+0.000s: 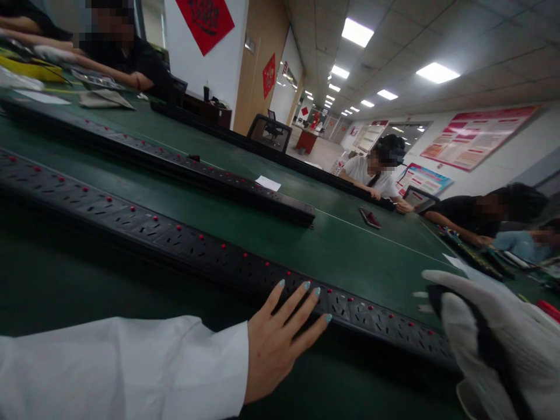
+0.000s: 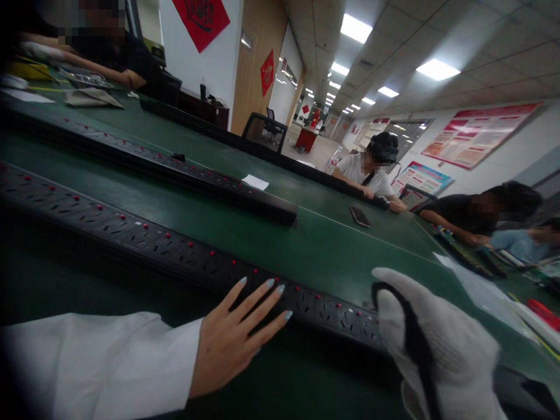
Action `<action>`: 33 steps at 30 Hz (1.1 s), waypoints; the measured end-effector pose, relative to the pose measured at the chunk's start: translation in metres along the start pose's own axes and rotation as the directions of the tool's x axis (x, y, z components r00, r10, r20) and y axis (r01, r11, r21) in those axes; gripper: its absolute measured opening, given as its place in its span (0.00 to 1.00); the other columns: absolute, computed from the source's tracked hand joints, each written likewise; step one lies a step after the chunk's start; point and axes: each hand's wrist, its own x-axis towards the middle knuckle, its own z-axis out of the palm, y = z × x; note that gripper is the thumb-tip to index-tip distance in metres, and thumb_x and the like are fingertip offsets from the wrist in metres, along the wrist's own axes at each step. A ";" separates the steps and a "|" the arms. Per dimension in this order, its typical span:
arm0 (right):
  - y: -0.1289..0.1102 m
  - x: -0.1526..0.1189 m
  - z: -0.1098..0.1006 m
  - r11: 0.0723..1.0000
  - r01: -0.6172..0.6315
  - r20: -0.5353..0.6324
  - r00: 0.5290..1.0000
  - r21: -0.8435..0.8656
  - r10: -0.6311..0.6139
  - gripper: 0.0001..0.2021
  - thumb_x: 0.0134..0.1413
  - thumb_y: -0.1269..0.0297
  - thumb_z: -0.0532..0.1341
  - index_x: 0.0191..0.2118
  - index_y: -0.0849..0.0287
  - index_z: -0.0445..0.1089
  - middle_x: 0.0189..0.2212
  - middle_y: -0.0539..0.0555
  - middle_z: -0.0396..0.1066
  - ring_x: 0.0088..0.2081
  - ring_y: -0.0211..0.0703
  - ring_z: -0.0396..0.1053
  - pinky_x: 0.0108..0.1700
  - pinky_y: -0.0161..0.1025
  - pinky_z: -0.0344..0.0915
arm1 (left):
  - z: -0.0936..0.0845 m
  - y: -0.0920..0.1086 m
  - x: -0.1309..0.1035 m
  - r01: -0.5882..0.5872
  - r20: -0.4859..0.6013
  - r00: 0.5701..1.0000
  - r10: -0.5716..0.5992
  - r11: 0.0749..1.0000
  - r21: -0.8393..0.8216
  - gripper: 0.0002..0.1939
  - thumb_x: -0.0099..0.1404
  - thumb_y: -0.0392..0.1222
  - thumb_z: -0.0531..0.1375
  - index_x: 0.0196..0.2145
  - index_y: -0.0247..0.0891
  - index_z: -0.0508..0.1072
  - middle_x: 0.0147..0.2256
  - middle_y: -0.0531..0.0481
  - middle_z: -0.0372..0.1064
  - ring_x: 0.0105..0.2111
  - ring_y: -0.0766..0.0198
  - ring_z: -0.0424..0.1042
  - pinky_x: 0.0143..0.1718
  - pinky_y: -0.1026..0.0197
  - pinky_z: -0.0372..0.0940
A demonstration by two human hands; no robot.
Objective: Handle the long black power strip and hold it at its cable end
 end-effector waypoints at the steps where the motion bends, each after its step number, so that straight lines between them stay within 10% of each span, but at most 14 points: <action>1: -0.006 -0.001 0.009 0.999 0.040 0.024 0.999 -0.035 -0.039 0.13 0.57 0.56 0.57 0.43 0.56 0.72 0.24 0.49 0.72 0.23 0.36 0.68 0.29 0.34 0.59 | -0.001 0.000 0.000 0.006 0.002 1.000 -0.006 1.000 0.005 0.35 0.62 0.46 0.59 0.64 0.43 0.50 0.64 0.40 0.44 0.64 0.44 0.40 0.58 0.37 0.33; 6: -0.024 -0.002 0.040 0.975 0.218 0.066 0.973 0.040 -0.220 0.13 0.58 0.55 0.56 0.39 0.57 0.73 0.24 0.50 0.74 0.22 0.35 0.69 0.27 0.33 0.60 | -0.004 0.002 -0.001 0.013 0.020 1.000 -0.014 1.000 0.016 0.35 0.63 0.46 0.59 0.64 0.42 0.49 0.63 0.38 0.46 0.63 0.42 0.44 0.57 0.37 0.40; 12: -0.023 0.015 0.030 0.995 0.098 0.007 0.995 -0.004 -0.098 0.14 0.59 0.54 0.55 0.39 0.57 0.72 0.23 0.52 0.72 0.23 0.40 0.69 0.27 0.35 0.60 | 0.001 0.004 -0.001 0.034 -0.013 0.999 -0.033 0.999 0.029 0.30 0.66 0.45 0.55 0.63 0.44 0.52 0.62 0.39 0.49 0.62 0.42 0.47 0.57 0.37 0.41; 19: -0.060 -0.008 0.070 0.930 -0.003 0.254 0.962 0.367 -0.097 0.11 0.60 0.58 0.53 0.36 0.57 0.69 0.22 0.48 0.71 0.21 0.33 0.68 0.24 0.29 0.60 | 0.002 0.005 -0.001 0.058 -0.073 0.996 -0.056 0.998 0.016 0.25 0.68 0.43 0.53 0.62 0.43 0.54 0.61 0.41 0.51 0.61 0.45 0.49 0.57 0.40 0.41; 25: -0.054 -0.006 0.070 0.940 0.001 0.329 0.937 0.341 -0.121 0.11 0.60 0.56 0.53 0.35 0.55 0.69 0.19 0.45 0.68 0.18 0.30 0.65 0.22 0.28 0.57 | -0.005 0.002 -0.001 0.023 0.006 1.000 -0.023 1.000 0.007 0.28 0.68 0.45 0.54 0.63 0.42 0.52 0.62 0.39 0.49 0.62 0.43 0.47 0.56 0.39 0.45; 33: -0.038 0.006 0.052 0.989 0.073 0.094 0.992 0.129 -0.085 0.13 0.58 0.55 0.55 0.36 0.58 0.71 0.21 0.49 0.71 0.20 0.35 0.67 0.24 0.32 0.58 | -0.004 0.004 0.000 0.043 -0.015 0.999 -0.042 0.998 0.036 0.27 0.68 0.44 0.54 0.63 0.44 0.52 0.62 0.40 0.49 0.62 0.44 0.48 0.57 0.40 0.44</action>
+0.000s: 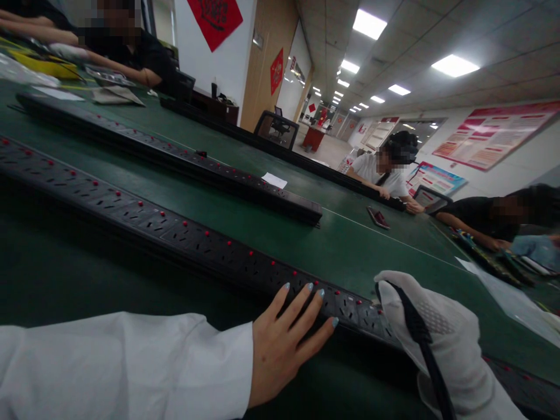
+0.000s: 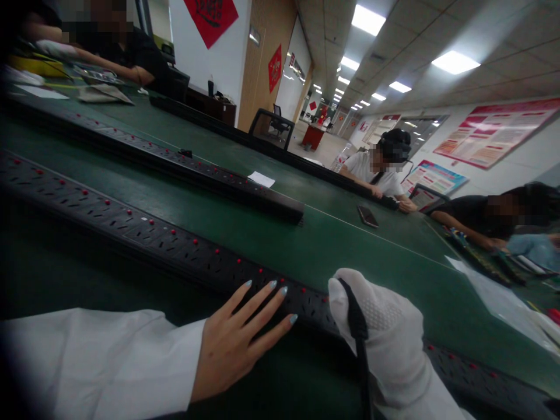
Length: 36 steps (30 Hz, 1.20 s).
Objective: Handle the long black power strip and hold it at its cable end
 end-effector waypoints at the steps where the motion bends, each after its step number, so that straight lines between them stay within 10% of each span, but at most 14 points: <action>1: -0.002 -0.002 0.003 1.000 -0.011 0.008 1.000 0.008 0.011 0.13 0.58 0.56 0.55 0.35 0.57 0.71 0.20 0.49 0.70 0.19 0.35 0.66 0.24 0.32 0.58 | 0.000 0.000 0.000 0.002 -0.002 1.000 -0.002 1.000 -0.003 0.27 0.68 0.44 0.54 0.62 0.44 0.52 0.62 0.40 0.49 0.62 0.44 0.48 0.57 0.39 0.44; 10: -0.020 -0.010 0.020 0.984 -0.048 0.226 0.974 0.173 0.008 0.13 0.61 0.56 0.52 0.34 0.56 0.70 0.17 0.45 0.67 0.17 0.30 0.63 0.21 0.28 0.54 | 0.001 -0.001 0.000 -0.023 0.032 0.999 0.024 0.999 -0.035 0.31 0.66 0.46 0.57 0.63 0.42 0.51 0.63 0.39 0.48 0.62 0.43 0.47 0.56 0.39 0.45; 19: -0.005 0.003 0.002 0.999 -0.051 0.018 0.999 0.008 0.051 0.14 0.59 0.53 0.53 0.35 0.56 0.71 0.18 0.47 0.68 0.18 0.33 0.64 0.23 0.31 0.56 | 0.001 -0.001 0.000 -0.017 0.000 1.000 0.017 1.000 -0.019 0.31 0.65 0.45 0.57 0.63 0.43 0.51 0.62 0.38 0.48 0.62 0.42 0.47 0.56 0.38 0.43; 28: -0.022 -0.010 0.019 0.972 -0.062 0.259 0.966 0.226 0.001 0.12 0.60 0.56 0.52 0.33 0.55 0.68 0.17 0.45 0.66 0.17 0.31 0.63 0.20 0.28 0.54 | 0.001 -0.002 0.000 -0.019 0.014 1.000 0.020 0.999 -0.044 0.30 0.66 0.44 0.55 0.63 0.42 0.52 0.62 0.38 0.48 0.62 0.43 0.47 0.57 0.38 0.44; 36: -0.009 -0.003 0.007 0.991 -0.010 0.173 0.985 0.136 -0.014 0.13 0.60 0.55 0.53 0.33 0.55 0.70 0.16 0.44 0.66 0.16 0.30 0.63 0.21 0.29 0.54 | -0.001 -0.002 0.000 -0.027 0.034 0.999 0.029 0.999 -0.047 0.32 0.66 0.45 0.57 0.64 0.41 0.50 0.63 0.38 0.48 0.62 0.42 0.46 0.56 0.38 0.45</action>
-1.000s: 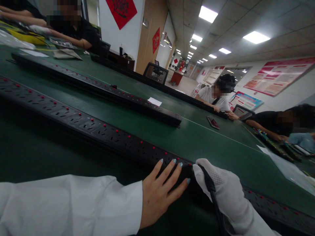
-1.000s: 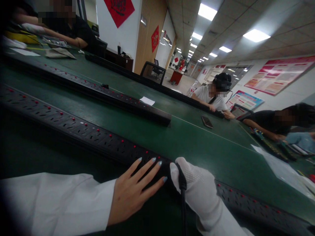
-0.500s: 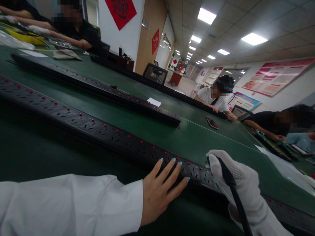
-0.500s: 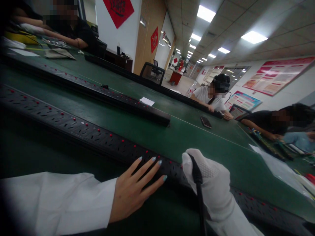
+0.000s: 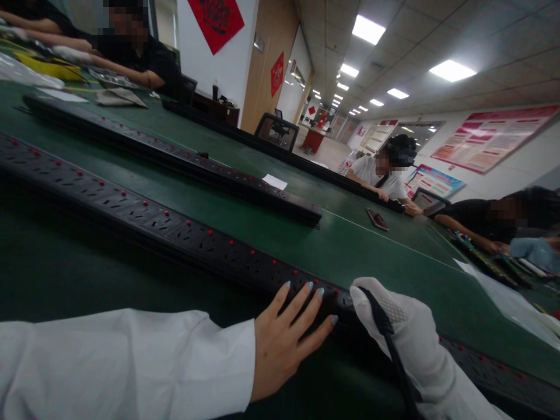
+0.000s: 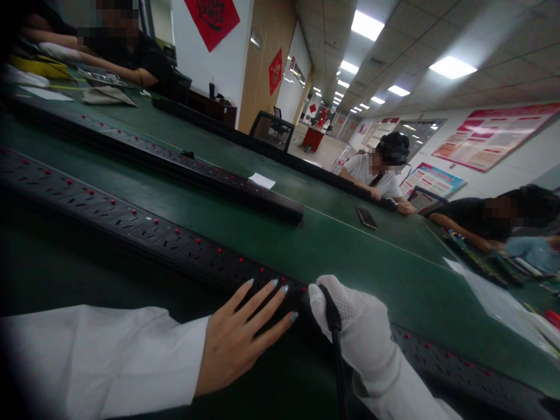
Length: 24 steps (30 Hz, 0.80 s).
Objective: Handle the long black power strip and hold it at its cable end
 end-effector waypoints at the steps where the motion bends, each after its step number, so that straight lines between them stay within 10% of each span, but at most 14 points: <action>1: 0.001 0.000 -0.002 1.000 -0.006 -0.042 0.999 -0.015 0.005 0.13 0.60 0.54 0.53 0.34 0.55 0.70 0.16 0.44 0.66 0.16 0.31 0.63 0.22 0.29 0.55 | 0.001 0.001 0.000 0.004 -0.011 1.000 -0.004 1.000 0.004 0.31 0.66 0.44 0.57 0.63 0.42 0.51 0.62 0.38 0.48 0.62 0.42 0.46 0.56 0.38 0.44; 12: -0.003 -0.006 0.028 0.993 -0.088 0.155 0.985 0.078 0.075 0.14 0.61 0.53 0.51 0.34 0.54 0.67 0.19 0.44 0.66 0.18 0.30 0.64 0.22 0.28 0.55 | 0.003 0.002 0.000 0.015 -0.051 0.999 -0.014 1.000 0.016 0.29 0.67 0.45 0.55 0.63 0.42 0.52 0.62 0.39 0.49 0.62 0.44 0.47 0.57 0.40 0.43; 24: -0.010 -0.007 0.029 1.000 0.012 -0.074 0.997 -0.012 -0.013 0.14 0.60 0.55 0.53 0.34 0.58 0.71 0.19 0.47 0.69 0.19 0.33 0.66 0.23 0.30 0.58 | -0.001 -0.001 0.000 -0.006 -0.007 1.000 0.006 1.000 0.025 0.30 0.67 0.46 0.55 0.63 0.42 0.51 0.62 0.39 0.48 0.62 0.43 0.47 0.56 0.40 0.44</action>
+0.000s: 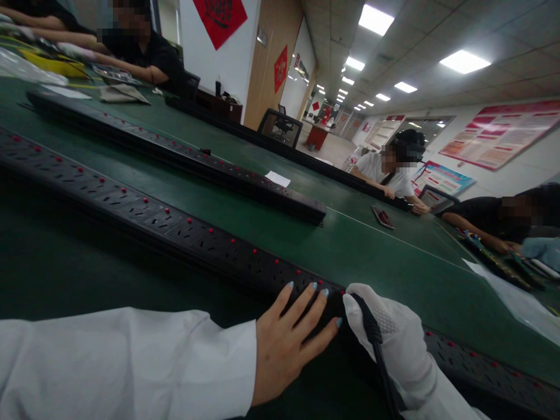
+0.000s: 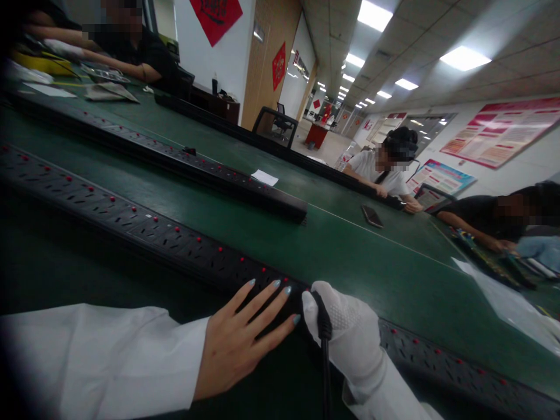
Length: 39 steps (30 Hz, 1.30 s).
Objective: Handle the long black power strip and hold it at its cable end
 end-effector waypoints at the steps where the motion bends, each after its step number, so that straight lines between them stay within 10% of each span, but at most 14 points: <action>1: 0.000 -0.001 0.000 1.000 0.008 -0.019 1.000 -0.011 -0.008 0.14 0.60 0.55 0.53 0.34 0.58 0.71 0.20 0.48 0.70 0.19 0.33 0.67 0.24 0.30 0.58 | 0.001 0.001 0.000 0.005 -0.015 1.000 -0.005 1.000 0.000 0.30 0.67 0.46 0.55 0.63 0.42 0.51 0.62 0.39 0.49 0.61 0.43 0.48 0.56 0.40 0.44; 39: -0.003 -0.004 0.002 0.994 0.057 -0.050 0.997 -0.088 -0.062 0.14 0.60 0.59 0.53 0.40 0.61 0.72 0.26 0.53 0.74 0.24 0.36 0.70 0.28 0.33 0.62 | 0.002 0.001 0.001 0.015 -0.004 1.000 -0.015 0.999 -0.042 0.36 0.62 0.45 0.61 0.63 0.42 0.51 0.63 0.40 0.47 0.62 0.44 0.44 0.57 0.40 0.38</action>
